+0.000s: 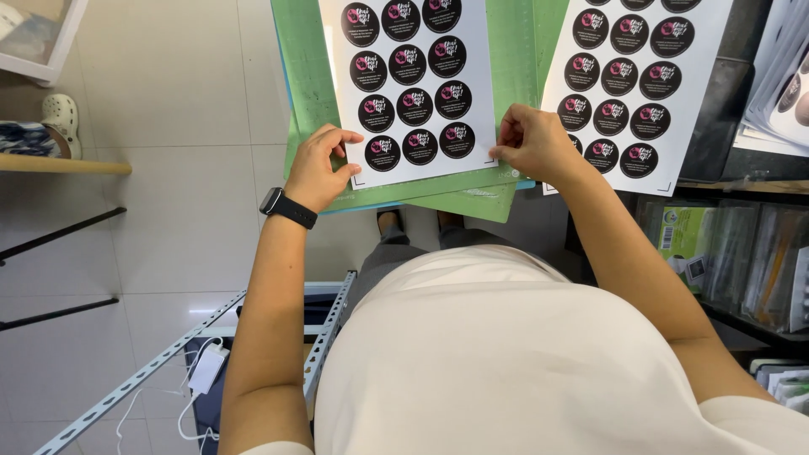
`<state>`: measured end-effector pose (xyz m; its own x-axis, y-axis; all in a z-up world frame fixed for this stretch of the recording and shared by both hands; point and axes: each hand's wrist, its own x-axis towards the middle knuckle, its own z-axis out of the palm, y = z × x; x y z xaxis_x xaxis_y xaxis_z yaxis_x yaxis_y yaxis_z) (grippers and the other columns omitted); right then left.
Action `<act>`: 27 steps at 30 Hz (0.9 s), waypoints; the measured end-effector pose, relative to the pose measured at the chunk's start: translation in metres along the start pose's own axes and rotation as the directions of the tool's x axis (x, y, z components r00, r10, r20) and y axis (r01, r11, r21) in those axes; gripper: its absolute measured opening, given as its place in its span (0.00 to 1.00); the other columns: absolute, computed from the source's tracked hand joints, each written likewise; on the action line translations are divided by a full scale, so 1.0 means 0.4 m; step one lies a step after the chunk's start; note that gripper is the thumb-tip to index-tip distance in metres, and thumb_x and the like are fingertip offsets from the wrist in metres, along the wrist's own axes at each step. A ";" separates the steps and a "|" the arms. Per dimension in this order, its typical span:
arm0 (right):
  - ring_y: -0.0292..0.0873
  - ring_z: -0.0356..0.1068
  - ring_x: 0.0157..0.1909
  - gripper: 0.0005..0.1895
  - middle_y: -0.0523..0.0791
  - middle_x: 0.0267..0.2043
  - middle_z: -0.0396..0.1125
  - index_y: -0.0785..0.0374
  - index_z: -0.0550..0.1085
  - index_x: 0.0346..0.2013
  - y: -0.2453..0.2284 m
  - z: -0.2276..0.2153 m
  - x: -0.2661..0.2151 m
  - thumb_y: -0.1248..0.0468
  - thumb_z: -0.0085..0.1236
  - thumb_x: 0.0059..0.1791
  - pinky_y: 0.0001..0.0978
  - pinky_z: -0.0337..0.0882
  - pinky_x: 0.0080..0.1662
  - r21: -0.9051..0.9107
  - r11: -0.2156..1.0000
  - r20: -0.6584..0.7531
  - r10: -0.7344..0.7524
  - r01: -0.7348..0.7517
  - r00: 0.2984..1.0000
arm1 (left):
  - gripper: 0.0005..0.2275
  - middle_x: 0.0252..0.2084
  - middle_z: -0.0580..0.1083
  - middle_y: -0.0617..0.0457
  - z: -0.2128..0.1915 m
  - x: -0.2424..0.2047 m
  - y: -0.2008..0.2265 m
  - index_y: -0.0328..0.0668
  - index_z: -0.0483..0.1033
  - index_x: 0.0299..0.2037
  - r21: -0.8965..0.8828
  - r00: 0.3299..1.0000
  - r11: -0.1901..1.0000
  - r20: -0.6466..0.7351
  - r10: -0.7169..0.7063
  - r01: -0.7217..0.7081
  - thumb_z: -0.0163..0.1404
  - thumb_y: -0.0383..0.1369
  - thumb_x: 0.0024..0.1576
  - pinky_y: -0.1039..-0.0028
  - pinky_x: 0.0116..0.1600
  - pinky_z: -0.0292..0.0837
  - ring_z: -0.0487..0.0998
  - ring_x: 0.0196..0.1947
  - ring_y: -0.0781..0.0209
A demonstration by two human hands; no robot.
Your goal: Preparing sticker sheets on a cutting mat, using a roller to secure them, and loading them into a digital cutting machine.
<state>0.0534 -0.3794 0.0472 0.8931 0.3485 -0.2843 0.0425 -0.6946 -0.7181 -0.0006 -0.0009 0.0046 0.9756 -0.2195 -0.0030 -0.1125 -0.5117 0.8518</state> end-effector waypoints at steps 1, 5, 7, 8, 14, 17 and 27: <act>0.46 0.74 0.31 0.12 0.48 0.27 0.74 0.66 0.73 0.34 0.000 -0.001 0.000 0.73 0.70 0.42 0.33 0.71 0.37 -0.001 1.000 -0.003 0.000 0.000 1.000 | 0.19 0.40 0.74 0.51 0.001 0.001 -0.002 0.41 0.79 0.49 0.000 1.000 1.000 0.000 0.003 -0.003 0.65 0.22 0.47 0.67 0.49 0.72 0.75 0.36 0.56; 0.47 0.73 0.31 0.12 0.48 0.27 0.74 0.66 0.73 0.34 0.004 0.000 0.001 0.72 0.71 0.42 0.34 0.71 0.38 -0.007 1.000 0.004 0.009 -0.009 1.000 | 0.19 0.41 0.74 0.51 0.005 -0.001 -0.008 0.41 0.79 0.49 0.007 1.000 1.000 0.002 -0.002 0.002 0.66 0.23 0.47 0.67 0.49 0.72 0.75 0.36 0.56; 0.47 0.73 0.31 0.12 0.48 0.26 0.73 0.65 0.74 0.34 0.008 0.001 0.003 0.71 0.71 0.42 0.34 0.71 0.39 -0.006 1.000 -0.002 0.003 -0.003 1.000 | 0.19 0.40 0.74 0.51 0.006 -0.001 -0.008 0.41 0.79 0.49 0.015 1.000 1.000 0.001 -0.006 0.006 0.66 0.23 0.47 0.67 0.50 0.72 0.75 0.36 0.56; 0.47 0.73 0.31 0.12 0.47 0.26 0.73 0.65 0.73 0.33 0.011 0.002 0.004 0.71 0.71 0.42 0.34 0.71 0.39 -0.014 1.000 -0.003 0.005 -0.005 1.000 | 0.19 0.40 0.74 0.52 0.006 0.000 -0.007 0.41 0.79 0.49 0.020 1.000 1.000 0.001 -0.014 0.014 0.65 0.23 0.47 0.67 0.50 0.72 0.75 0.36 0.56; 0.48 0.74 0.30 0.13 0.48 0.25 0.73 0.65 0.74 0.32 0.003 0.004 0.005 0.70 0.72 0.41 0.35 0.72 0.39 -0.005 1.000 -0.006 0.016 -0.016 1.000 | 0.19 0.39 0.73 0.52 0.004 0.004 -0.004 0.41 0.79 0.49 0.034 1.000 0.999 0.007 -0.027 0.027 0.66 0.23 0.46 0.67 0.50 0.72 0.75 0.36 0.55; 0.47 0.74 0.31 0.13 0.46 0.25 0.73 0.63 0.74 0.32 0.010 0.010 0.007 0.69 0.72 0.40 0.35 0.72 0.39 -0.015 1.000 -0.010 0.021 -0.022 1.000 | 0.19 0.38 0.72 0.52 0.009 0.004 -0.013 0.42 0.79 0.49 0.043 0.999 0.999 0.010 -0.033 0.032 0.65 0.24 0.46 0.67 0.50 0.73 0.75 0.36 0.55; 0.50 0.77 0.36 0.11 0.48 0.28 0.75 0.61 0.79 0.40 -0.037 0.014 -0.005 0.71 0.66 0.44 0.39 0.76 0.44 -0.184 0.982 0.033 0.039 -0.032 0.999 | 0.21 0.45 0.65 0.50 0.036 0.002 0.007 0.37 0.76 0.53 0.145 0.992 0.982 -0.019 -0.123 0.124 0.63 0.21 0.48 0.63 0.50 0.76 0.75 0.38 0.52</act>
<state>0.0486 -0.3663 0.0547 0.8786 0.3422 -0.3330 0.0954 -0.8091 -0.5798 -0.0028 -0.0146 -0.0007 0.9854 -0.1394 -0.0976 -0.0166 -0.6498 0.7599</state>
